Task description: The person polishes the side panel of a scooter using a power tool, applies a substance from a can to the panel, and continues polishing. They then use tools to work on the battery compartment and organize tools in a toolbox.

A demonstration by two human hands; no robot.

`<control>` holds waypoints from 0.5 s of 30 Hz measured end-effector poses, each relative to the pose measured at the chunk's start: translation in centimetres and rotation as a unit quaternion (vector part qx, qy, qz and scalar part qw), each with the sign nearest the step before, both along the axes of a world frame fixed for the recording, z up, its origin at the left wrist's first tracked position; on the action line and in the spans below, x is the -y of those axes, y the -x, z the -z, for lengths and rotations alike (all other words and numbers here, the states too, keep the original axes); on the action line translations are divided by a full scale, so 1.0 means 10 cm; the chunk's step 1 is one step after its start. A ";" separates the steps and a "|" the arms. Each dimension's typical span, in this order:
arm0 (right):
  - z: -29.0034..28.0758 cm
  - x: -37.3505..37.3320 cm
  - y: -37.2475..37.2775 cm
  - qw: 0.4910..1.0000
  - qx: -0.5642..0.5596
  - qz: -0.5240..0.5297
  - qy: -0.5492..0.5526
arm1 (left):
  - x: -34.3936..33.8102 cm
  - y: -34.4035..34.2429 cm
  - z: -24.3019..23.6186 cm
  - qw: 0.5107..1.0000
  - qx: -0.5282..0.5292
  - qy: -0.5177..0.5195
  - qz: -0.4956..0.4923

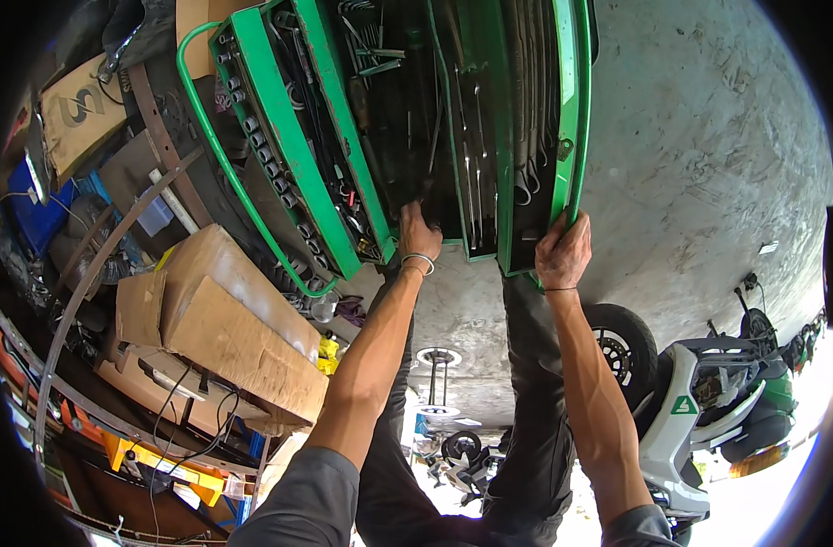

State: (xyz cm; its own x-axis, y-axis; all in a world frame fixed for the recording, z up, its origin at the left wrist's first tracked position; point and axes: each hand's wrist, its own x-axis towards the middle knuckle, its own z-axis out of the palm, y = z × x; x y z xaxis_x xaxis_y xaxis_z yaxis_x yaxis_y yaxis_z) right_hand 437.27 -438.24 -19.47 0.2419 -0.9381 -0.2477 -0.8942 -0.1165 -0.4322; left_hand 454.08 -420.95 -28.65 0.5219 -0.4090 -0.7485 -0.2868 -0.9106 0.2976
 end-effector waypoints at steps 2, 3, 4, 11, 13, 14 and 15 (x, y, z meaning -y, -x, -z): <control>-0.01 0.00 0.00 1.000 0.002 -0.002 0.000 | -0.02 -0.01 0.07 0.999 0.008 -0.025 -0.029; -0.02 0.00 -0.03 1.000 0.006 -0.004 0.001 | -0.07 -0.04 0.14 0.998 0.017 -0.039 -0.045; -0.02 0.00 -0.05 1.000 0.009 -0.005 0.002 | -0.12 -0.09 0.22 0.996 -0.012 -0.063 -0.064; -0.01 -0.02 -0.03 1.000 0.011 0.001 -0.001 | -0.21 -0.13 0.40 0.989 -0.088 -0.109 -0.042; -0.01 -0.02 -0.02 1.000 0.019 -0.004 0.015 | -0.24 -0.17 0.36 0.984 -0.127 -0.123 0.017; 0.00 -0.02 -0.04 0.999 0.026 -0.009 0.024 | -0.28 -0.19 0.35 0.985 -0.131 -0.114 0.011; 0.01 -0.03 -0.05 1.000 0.023 -0.006 0.015 | -0.32 -0.21 0.33 0.985 -0.135 -0.105 0.005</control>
